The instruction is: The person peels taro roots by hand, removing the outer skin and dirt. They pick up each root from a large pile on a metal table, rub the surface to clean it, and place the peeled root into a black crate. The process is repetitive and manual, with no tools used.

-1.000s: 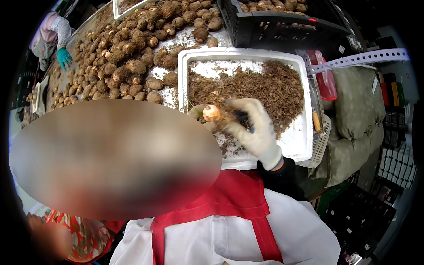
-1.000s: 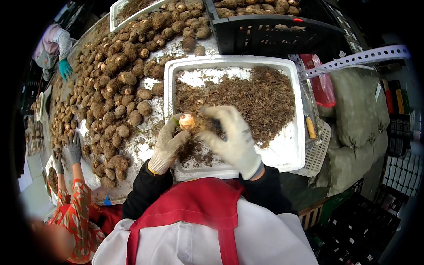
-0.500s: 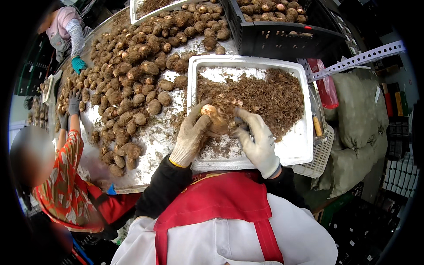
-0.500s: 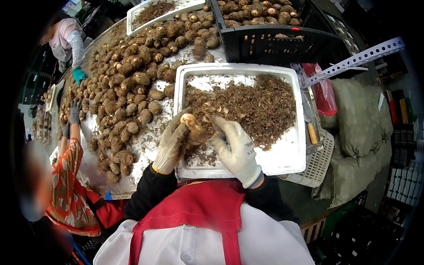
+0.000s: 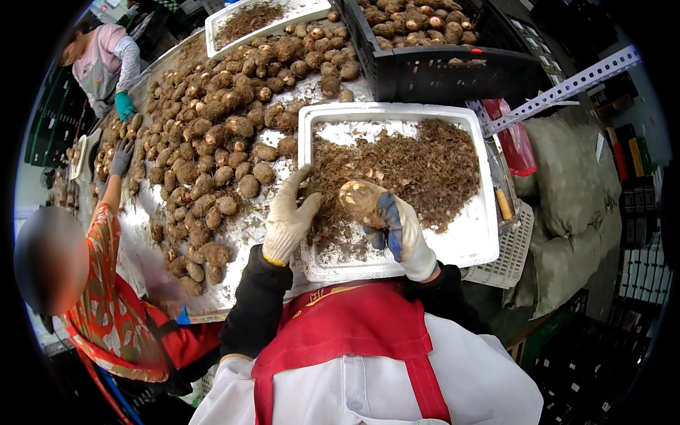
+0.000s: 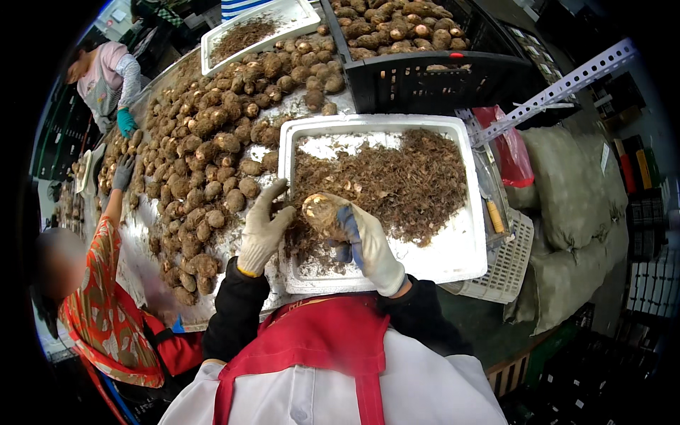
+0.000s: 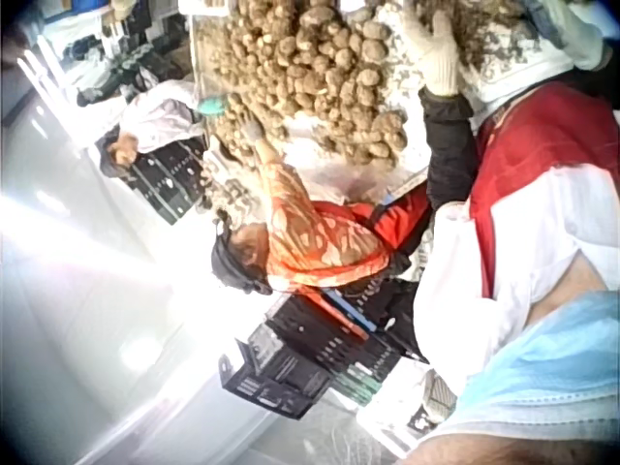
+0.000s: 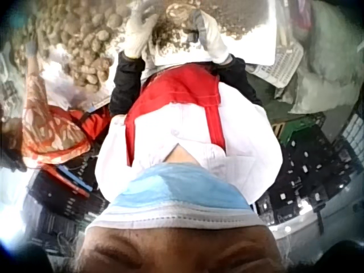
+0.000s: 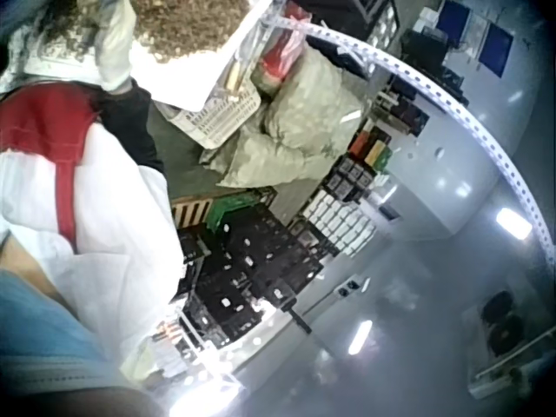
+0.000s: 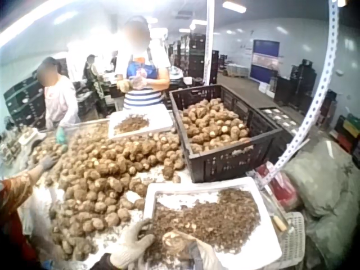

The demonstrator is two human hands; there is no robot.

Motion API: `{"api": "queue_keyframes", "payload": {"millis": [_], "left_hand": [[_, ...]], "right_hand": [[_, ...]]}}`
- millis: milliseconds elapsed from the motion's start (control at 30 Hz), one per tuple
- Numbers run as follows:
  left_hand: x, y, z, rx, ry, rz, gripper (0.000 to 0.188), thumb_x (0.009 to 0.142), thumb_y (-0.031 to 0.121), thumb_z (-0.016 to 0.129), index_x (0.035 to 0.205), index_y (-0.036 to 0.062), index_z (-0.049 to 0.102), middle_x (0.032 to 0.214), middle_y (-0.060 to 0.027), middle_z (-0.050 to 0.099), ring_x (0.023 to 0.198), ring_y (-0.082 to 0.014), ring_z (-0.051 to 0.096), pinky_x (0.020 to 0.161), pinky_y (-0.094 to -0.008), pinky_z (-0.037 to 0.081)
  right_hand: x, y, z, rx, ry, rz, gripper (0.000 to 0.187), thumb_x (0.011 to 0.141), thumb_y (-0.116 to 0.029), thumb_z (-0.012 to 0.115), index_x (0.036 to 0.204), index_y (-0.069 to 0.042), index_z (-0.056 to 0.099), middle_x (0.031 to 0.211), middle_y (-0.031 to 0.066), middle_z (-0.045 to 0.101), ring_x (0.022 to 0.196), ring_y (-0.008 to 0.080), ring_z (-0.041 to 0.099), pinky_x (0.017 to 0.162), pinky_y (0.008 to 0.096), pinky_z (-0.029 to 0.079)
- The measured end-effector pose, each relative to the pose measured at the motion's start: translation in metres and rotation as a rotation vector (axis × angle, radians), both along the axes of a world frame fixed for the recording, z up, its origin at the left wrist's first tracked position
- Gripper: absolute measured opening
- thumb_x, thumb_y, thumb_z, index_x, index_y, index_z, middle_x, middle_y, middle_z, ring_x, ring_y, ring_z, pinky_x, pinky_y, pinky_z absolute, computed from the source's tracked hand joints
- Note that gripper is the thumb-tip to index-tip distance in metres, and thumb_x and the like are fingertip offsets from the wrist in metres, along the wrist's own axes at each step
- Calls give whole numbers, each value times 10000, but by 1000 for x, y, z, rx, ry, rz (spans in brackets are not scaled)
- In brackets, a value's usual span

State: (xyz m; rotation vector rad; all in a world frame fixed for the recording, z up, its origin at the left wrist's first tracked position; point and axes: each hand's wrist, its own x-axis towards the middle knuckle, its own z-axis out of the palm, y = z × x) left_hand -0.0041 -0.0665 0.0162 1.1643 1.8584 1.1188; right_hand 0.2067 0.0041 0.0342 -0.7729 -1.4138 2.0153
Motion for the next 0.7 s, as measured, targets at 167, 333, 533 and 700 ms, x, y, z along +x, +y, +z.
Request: {"api": "queue_keyframes", "payload": {"millis": [167, 333, 533, 700], "left_hand": [[21, 2, 30, 0, -413, -131, 531, 945, 49, 537, 1466, -13, 459, 1436, -198, 545, 1045, -206, 615, 963, -324, 506], [25, -2, 9, 49, -206, -189, 373, 952, 94, 629, 1298, -14, 544, 1194, -198, 607, 1023, -231, 632, 809, -355, 538], [8, -9, -38, 411, 382, -242, 704, 715, -104, 711, 1362, -9, 452, 1233, -252, 545, 1039, -431, 599, 828, -479, 545], [20, -1, -30, 400, 501, -54, 450, 808, -68, 653, 1242, -17, 542, 1197, -225, 578, 1011, -349, 636, 800, -410, 556]], "right_hand": [[-1, 3, -12, 1, -55, 33, 759, 1032, -609, 413, 1480, 0, 470, 982, 59, 650, 783, 110, 618, 656, 241, 488], [-21, 12, -30, 415, -195, -232, 446, 1085, -278, 485, 1446, -20, 526, 1074, 150, 712, 916, 159, 684, 824, 262, 543], [-26, 34, 6, 365, -271, -106, 367, 1036, -178, 552, 1377, -52, 597, 1147, 153, 668, 940, 200, 681, 829, 304, 552], [-53, 34, 1, 873, -359, 43, 361, 909, -170, 684, 1251, -56, 679, 1149, 140, 666, 1096, 265, 626, 951, 418, 502]]}}
